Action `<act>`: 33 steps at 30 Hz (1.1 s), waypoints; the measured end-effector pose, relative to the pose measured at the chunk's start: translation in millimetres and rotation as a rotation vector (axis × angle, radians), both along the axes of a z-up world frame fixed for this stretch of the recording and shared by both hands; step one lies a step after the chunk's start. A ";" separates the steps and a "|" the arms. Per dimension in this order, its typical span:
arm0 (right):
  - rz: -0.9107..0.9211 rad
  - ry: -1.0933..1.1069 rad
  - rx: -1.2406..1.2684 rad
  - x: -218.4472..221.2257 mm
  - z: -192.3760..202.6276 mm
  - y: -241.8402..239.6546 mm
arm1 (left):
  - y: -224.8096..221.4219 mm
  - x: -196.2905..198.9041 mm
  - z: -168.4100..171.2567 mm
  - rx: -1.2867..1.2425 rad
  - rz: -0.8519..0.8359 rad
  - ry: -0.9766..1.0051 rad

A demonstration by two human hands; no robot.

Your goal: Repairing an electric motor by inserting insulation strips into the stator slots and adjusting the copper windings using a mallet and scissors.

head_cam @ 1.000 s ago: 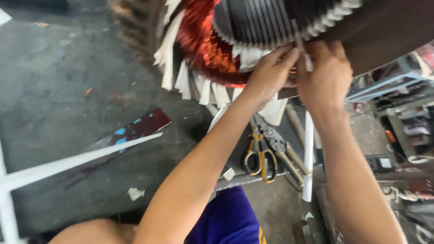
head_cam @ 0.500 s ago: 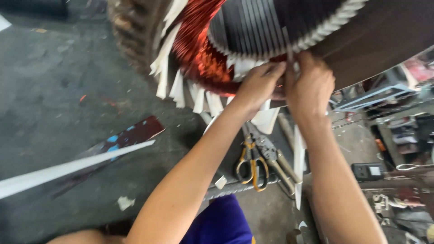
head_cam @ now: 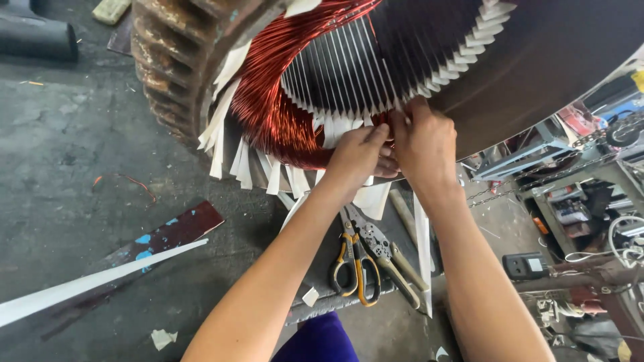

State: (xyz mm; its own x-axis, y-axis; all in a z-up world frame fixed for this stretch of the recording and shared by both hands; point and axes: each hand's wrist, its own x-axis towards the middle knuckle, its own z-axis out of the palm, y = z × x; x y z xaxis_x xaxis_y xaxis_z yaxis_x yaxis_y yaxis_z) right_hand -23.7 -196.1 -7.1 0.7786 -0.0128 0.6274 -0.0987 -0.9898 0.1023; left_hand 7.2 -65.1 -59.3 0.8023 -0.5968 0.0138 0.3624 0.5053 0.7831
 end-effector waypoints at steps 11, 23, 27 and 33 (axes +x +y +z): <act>-0.022 0.004 0.007 -9.0 -0.5 -9.3 | -10.2 3.3 4.8 0.026 -0.018 0.021; -0.108 0.039 -0.057 -20.8 -3.1 -10.1 | -3.0 2.3 5.5 -0.035 -0.026 0.057; -0.119 0.066 0.003 -7.9 1.6 -1.1 | 2.5 -0.3 18.9 0.063 0.009 0.006; -0.010 0.058 0.018 13.9 8.9 -12.6 | -2.2 0.5 8.6 0.007 -0.001 0.049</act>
